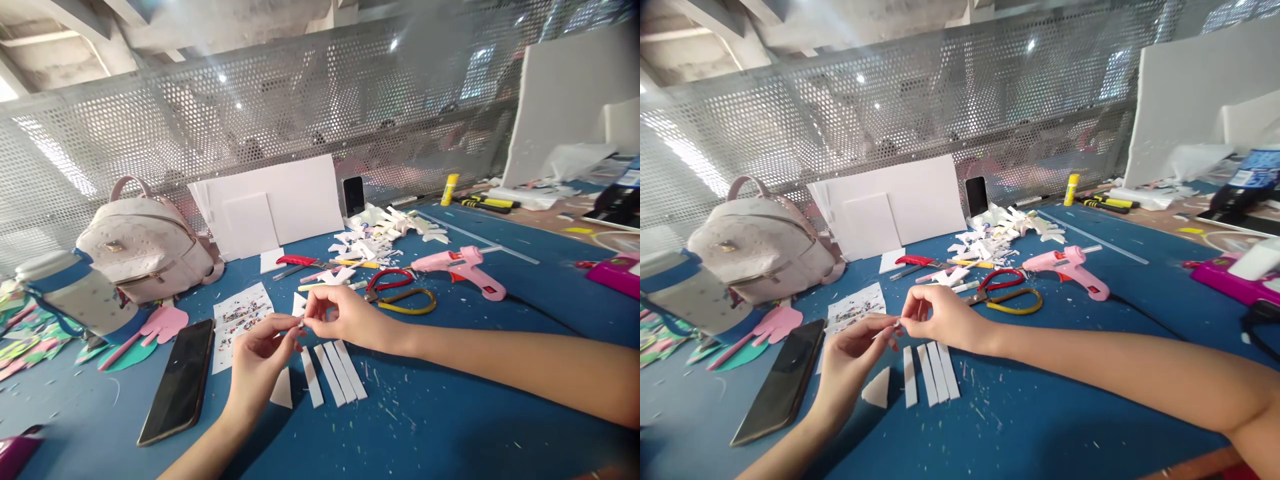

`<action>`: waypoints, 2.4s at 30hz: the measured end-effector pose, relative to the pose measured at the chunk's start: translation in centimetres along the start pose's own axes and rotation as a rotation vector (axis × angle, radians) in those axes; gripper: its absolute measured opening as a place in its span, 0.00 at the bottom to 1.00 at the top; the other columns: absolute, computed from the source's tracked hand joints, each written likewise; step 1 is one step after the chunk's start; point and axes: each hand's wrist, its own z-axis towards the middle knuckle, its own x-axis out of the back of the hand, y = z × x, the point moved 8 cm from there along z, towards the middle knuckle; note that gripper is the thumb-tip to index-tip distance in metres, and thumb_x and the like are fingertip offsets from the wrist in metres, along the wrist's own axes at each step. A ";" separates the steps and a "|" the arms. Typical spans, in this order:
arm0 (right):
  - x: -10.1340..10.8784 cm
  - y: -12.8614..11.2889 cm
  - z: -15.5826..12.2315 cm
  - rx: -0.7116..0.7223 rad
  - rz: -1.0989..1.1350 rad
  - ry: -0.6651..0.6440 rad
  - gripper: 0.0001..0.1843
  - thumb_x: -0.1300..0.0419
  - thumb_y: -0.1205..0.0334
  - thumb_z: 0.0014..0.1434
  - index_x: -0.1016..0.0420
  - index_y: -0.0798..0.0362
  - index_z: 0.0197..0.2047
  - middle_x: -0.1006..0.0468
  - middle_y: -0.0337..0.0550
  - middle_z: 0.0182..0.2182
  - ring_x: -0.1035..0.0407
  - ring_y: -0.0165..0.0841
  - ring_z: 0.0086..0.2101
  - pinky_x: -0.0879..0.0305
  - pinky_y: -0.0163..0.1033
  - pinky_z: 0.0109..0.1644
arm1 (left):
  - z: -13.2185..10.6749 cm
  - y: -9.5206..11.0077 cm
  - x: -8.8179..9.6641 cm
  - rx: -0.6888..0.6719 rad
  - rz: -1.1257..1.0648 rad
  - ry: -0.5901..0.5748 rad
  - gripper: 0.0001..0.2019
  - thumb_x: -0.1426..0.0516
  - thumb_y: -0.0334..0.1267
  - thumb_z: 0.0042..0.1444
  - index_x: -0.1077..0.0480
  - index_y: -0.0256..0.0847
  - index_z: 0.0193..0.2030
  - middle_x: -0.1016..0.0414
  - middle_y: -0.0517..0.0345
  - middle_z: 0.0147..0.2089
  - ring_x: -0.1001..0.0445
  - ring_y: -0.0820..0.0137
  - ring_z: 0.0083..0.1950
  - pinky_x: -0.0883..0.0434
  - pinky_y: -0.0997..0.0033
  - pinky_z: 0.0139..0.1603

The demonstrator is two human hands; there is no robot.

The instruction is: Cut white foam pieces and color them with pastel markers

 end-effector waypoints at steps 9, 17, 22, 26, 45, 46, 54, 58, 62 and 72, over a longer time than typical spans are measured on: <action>0.0 -1.5 -0.4 0.096 -0.151 0.009 0.03 0.38 0.65 0.61 0.26 0.52 0.34 0.25 0.37 0.32 0.35 0.29 0.32 0.40 0.36 0.36 | 0.1 -2.0 0.6 0.141 -0.058 0.021 0.08 0.34 0.42 0.55 0.21 0.38 0.35 0.20 0.55 0.31 0.24 0.73 0.30 0.24 0.76 0.36; 0.1 -1.6 -0.2 0.113 -0.166 0.000 0.02 0.37 0.66 0.61 0.24 0.52 0.36 0.23 0.38 0.34 0.33 0.30 0.34 0.39 0.36 0.36 | 0.1 -1.1 0.3 0.129 -0.037 0.032 0.09 0.33 0.42 0.52 0.24 0.38 0.31 0.22 0.58 0.29 0.24 0.72 0.31 0.25 0.75 0.36; 0.1 -1.8 -0.2 0.112 -0.162 -0.023 0.03 0.37 0.65 0.61 0.23 0.52 0.35 0.23 0.38 0.34 0.34 0.32 0.34 0.41 0.37 0.37 | 0.2 -0.4 0.4 0.053 0.034 0.006 0.07 0.34 0.39 0.53 0.24 0.39 0.31 0.23 0.58 0.28 0.23 0.72 0.30 0.25 0.76 0.34; -0.1 -1.5 -0.1 0.054 -0.108 -0.079 0.02 0.38 0.66 0.60 0.24 0.52 0.35 0.25 0.39 0.33 0.36 0.32 0.34 0.43 0.38 0.37 | 0.2 0.2 0.5 -0.050 0.113 -0.032 0.05 0.34 0.37 0.55 0.24 0.40 0.33 0.21 0.57 0.31 0.22 0.70 0.29 0.23 0.73 0.34; -2.3 3.4 -1.0 -0.486 0.706 -0.079 0.12 0.31 0.56 0.55 0.22 0.57 0.35 0.32 0.42 0.32 0.46 0.24 0.26 0.54 0.27 0.21 | 0.3 2.4 1.2 -0.279 0.254 0.002 0.06 0.40 0.34 0.60 0.19 0.44 0.38 0.24 0.52 0.40 0.24 0.65 0.40 0.23 0.72 0.31; -1.9 3.4 -0.8 -0.472 0.707 -0.050 0.11 0.32 0.57 0.56 0.21 0.57 0.35 0.31 0.43 0.33 0.44 0.24 0.27 0.52 0.27 0.21 | 0.5 2.0 1.3 -0.237 0.226 0.013 0.06 0.40 0.35 0.60 0.20 0.43 0.36 0.23 0.52 0.39 0.23 0.65 0.39 0.22 0.71 0.30; -0.7 3.9 -0.1 -0.428 0.753 0.040 0.08 0.35 0.60 0.58 0.20 0.56 0.37 0.31 0.43 0.34 0.44 0.24 0.27 0.51 0.27 0.21 | 1.2 0.1 1.3 0.032 0.117 0.017 0.07 0.35 0.38 0.53 0.23 0.39 0.29 0.22 0.57 0.24 0.22 0.69 0.24 0.22 0.71 0.29; -0.8 4.0 -0.1 -0.431 0.762 0.043 0.08 0.35 0.60 0.58 0.21 0.57 0.36 0.31 0.43 0.34 0.44 0.24 0.26 0.51 0.28 0.21 | 1.0 -0.5 1.1 0.085 0.100 -0.008 0.09 0.34 0.41 0.53 0.24 0.38 0.28 0.21 0.57 0.24 0.21 0.68 0.25 0.22 0.71 0.30; -0.7 3.7 -0.1 -0.428 0.771 0.055 0.07 0.35 0.61 0.58 0.22 0.57 0.35 0.32 0.41 0.32 0.45 0.23 0.25 0.52 0.28 0.21 | 1.0 -1.3 0.9 0.126 0.088 -0.046 0.10 0.34 0.42 0.53 0.24 0.38 0.28 0.20 0.56 0.24 0.23 0.70 0.23 0.24 0.73 0.28; -0.4 3.9 0.0 -0.414 0.778 0.077 0.07 0.35 0.61 0.57 0.23 0.57 0.35 0.32 0.40 0.30 0.45 0.23 0.25 0.51 0.28 0.21 | 1.1 -3.2 0.8 0.225 -0.010 -0.066 0.14 0.32 0.46 0.52 0.25 0.36 0.33 0.16 0.46 0.37 0.16 0.58 0.41 0.18 0.63 0.41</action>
